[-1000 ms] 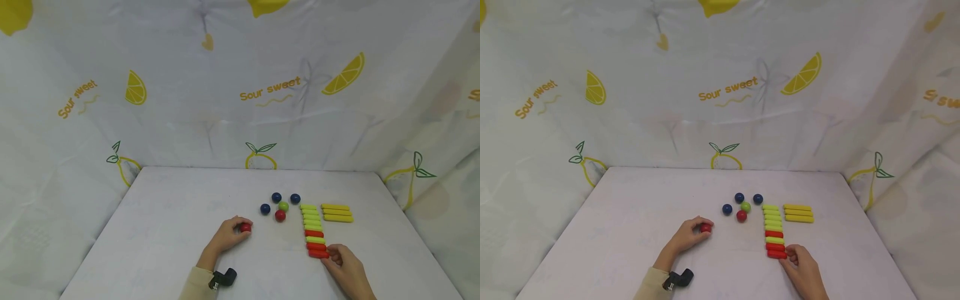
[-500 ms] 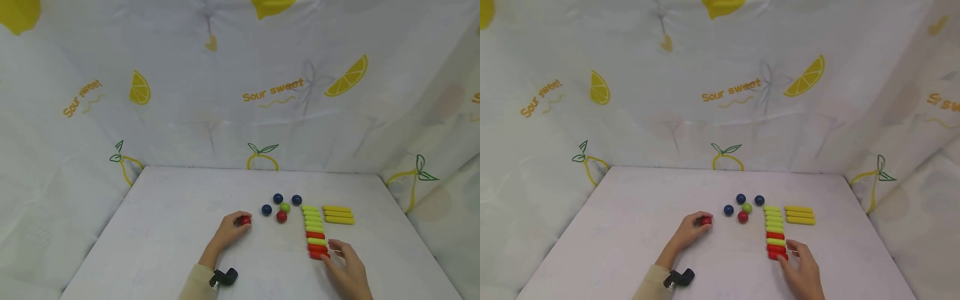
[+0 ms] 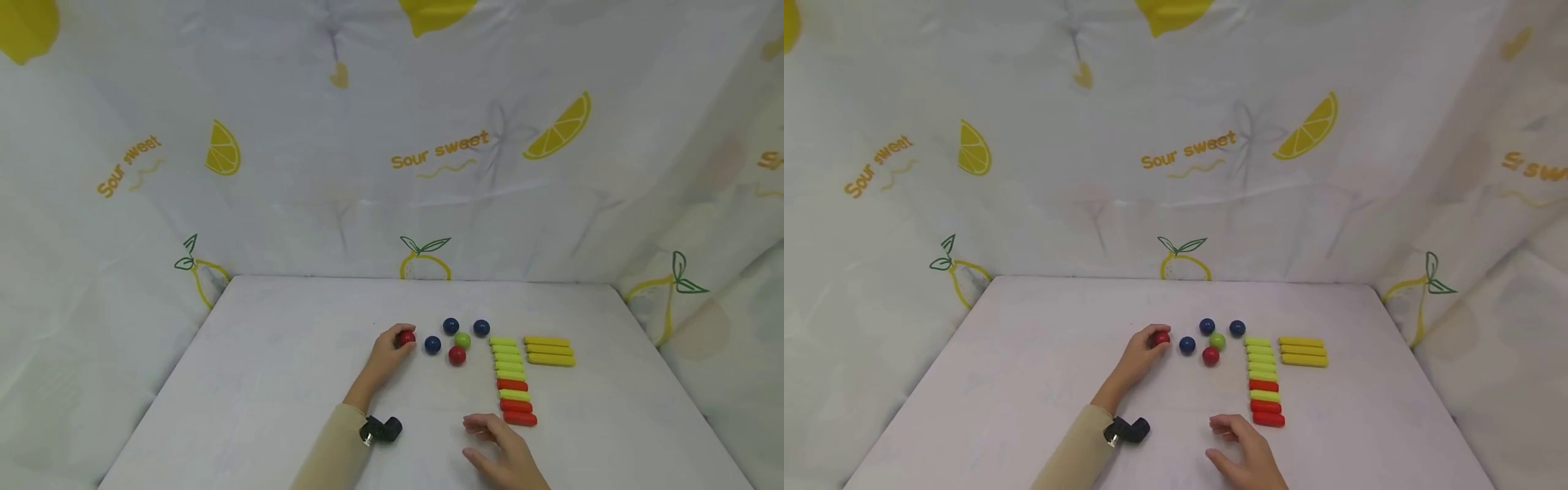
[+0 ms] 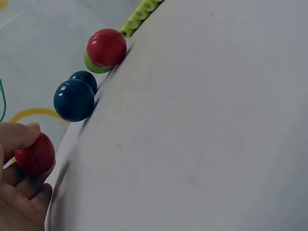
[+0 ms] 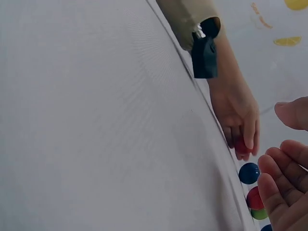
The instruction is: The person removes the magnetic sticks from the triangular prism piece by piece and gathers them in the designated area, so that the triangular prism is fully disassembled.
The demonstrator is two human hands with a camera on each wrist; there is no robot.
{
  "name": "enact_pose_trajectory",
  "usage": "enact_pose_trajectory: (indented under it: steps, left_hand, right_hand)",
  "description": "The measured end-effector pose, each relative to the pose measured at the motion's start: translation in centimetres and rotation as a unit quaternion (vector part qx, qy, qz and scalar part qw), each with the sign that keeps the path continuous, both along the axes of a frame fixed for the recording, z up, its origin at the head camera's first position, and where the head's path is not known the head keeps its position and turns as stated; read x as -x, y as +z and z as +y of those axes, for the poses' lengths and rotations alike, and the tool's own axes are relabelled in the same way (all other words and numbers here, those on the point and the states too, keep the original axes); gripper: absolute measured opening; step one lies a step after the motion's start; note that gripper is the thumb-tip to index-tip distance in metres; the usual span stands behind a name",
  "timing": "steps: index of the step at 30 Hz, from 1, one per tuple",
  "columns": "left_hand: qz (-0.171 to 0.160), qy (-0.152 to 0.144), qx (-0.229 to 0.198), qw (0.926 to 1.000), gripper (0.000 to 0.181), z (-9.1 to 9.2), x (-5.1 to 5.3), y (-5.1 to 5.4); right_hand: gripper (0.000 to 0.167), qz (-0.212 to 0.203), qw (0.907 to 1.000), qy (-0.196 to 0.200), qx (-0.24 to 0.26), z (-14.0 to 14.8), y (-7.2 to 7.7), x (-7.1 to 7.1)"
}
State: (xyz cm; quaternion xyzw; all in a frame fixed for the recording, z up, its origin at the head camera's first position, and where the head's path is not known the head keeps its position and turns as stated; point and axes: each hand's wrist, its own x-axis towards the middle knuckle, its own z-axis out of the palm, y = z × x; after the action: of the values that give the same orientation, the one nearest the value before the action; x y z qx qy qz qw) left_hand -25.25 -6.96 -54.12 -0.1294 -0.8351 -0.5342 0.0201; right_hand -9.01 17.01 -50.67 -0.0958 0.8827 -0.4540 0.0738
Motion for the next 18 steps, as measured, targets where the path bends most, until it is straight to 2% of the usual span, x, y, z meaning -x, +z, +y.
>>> enact_pose_trajectory:
  steps: [3, 8, 13, 18]
  left_hand:
    - [-0.007, 0.006, 0.002, 1.0000, 0.031, 0.6, 1.4, 0.4]
    - [-0.033, 0.009, 0.010, 0.9994, 0.031, 1.6, 3.4, 1.0]
    - [-0.055, 0.002, 0.037, 0.9978, 0.031, 1.9, 4.2, 0.8]
    - [-0.065, -0.030, 0.058, 0.9958, 0.038, 2.0, 4.6, 0.3]
  right_hand:
    - [0.045, -0.013, 0.9995, 0.028, 0.005, -0.1, -0.1, 0.0]
    - [0.049, -0.051, 0.9975, 0.045, 0.018, 0.0, -0.3, 0.2]
    - [0.052, -0.076, 0.9946, 0.065, 0.026, 0.0, -0.6, 0.3]
    - [0.054, -0.082, 0.9938, 0.068, 0.031, 0.3, -0.9, 0.5]
